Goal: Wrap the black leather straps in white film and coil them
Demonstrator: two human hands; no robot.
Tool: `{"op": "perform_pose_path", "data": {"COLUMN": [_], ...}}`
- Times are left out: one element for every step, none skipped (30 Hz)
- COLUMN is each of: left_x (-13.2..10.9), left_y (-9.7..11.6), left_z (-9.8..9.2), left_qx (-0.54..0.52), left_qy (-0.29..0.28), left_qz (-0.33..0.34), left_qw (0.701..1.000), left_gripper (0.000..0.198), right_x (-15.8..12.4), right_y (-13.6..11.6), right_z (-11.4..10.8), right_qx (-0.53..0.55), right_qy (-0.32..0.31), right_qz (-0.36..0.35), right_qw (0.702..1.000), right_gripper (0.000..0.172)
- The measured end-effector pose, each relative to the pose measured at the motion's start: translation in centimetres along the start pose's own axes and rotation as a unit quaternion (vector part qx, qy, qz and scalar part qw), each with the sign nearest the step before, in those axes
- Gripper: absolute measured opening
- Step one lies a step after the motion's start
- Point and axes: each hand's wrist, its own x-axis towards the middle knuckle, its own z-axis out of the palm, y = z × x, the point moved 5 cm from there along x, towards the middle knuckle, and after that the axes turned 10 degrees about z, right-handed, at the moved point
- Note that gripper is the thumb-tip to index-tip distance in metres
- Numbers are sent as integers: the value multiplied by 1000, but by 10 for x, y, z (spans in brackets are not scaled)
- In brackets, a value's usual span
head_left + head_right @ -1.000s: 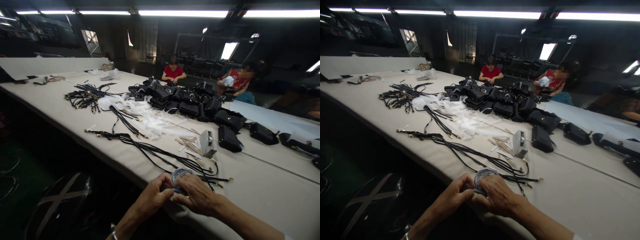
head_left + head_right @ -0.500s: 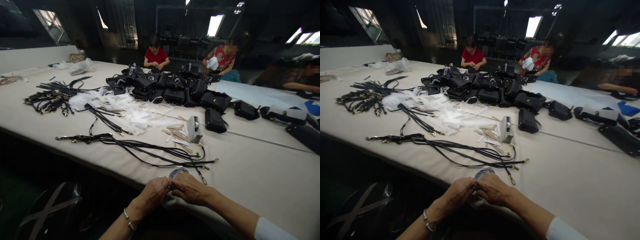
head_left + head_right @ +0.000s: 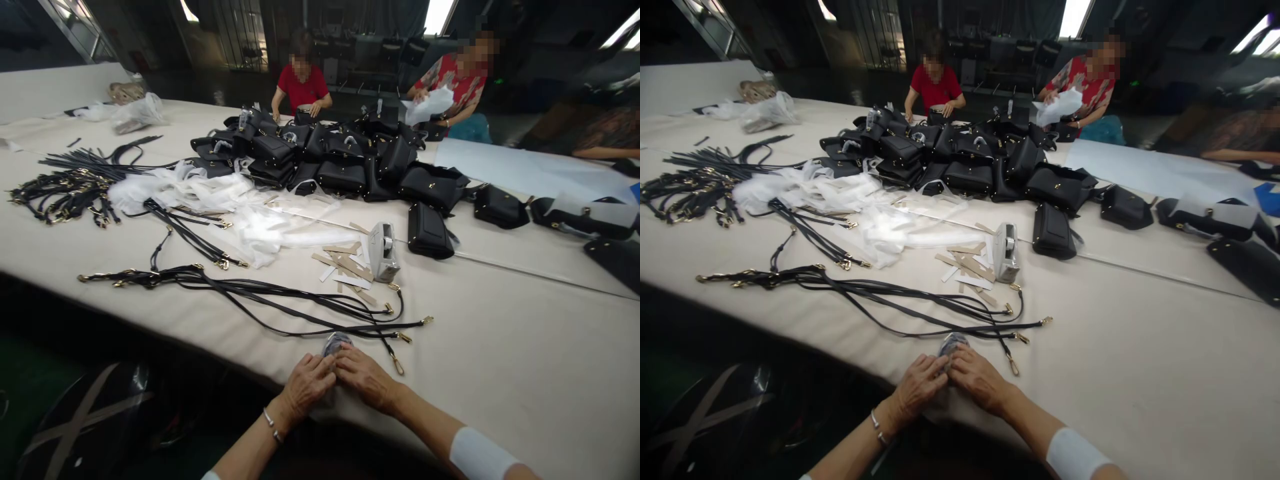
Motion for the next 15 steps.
{"op": "perform_pose_path", "data": {"left_x": [5,9,14,19,23,27,31,34,37,39,41,43,45,47,49], "left_y": [-1,-3,-6,-9,-12,-15,-18,-20,-22,-23,-24,-23,-23,-22,-21], "left_z": [-1,-1,-2,-2,-2,-1,-1,1,2,4,6,8,10,13,15], "left_qx": [-1,-2,-3,-4,-5,-5,-6,-7,-9,-10,-12,-12,-12,-10,-8], "left_qy": [-2,-4,-6,-7,-6,-4,1,8,18,28,40,52,63,74,83], "left_qz": [1,2,2,2,0,-3,-7,-12,-18,-25,-34,-46,-59,-73,-86], "left_qw": [1000,1000,1000,1000,1000,1000,1000,1000,1000,999,999,998,996,995,993], "left_gripper": [8,8,7,7,6,6,8,10,12,13,15,17,19,21,23], "right_x": [0,1,3,5,7,10,13,16,20,25,31,38,46,55,64], "right_y": [6,13,20,27,33,38,41,43,45,46,48,49,52,55,59], "right_z": [-4,-8,-12,-17,-21,-26,-31,-37,-44,-51,-59,-67,-73,-78,-79], "right_qx": [5,8,10,12,14,18,24,32,40,48,55,59,60,59,55], "right_qy": [4,9,14,17,18,18,17,17,19,26,38,55,77,99,122], "right_qz": [-8,-12,-13,-13,-13,-15,-18,-20,-17,-7,11,37,67,99,130], "right_qw": [1000,1000,1000,1000,1000,1000,999,999,999,998,998,996,993,988,983], "right_gripper": [27,27,27,27,26,25,23,22,20,19,20,23,27,32,37]}}
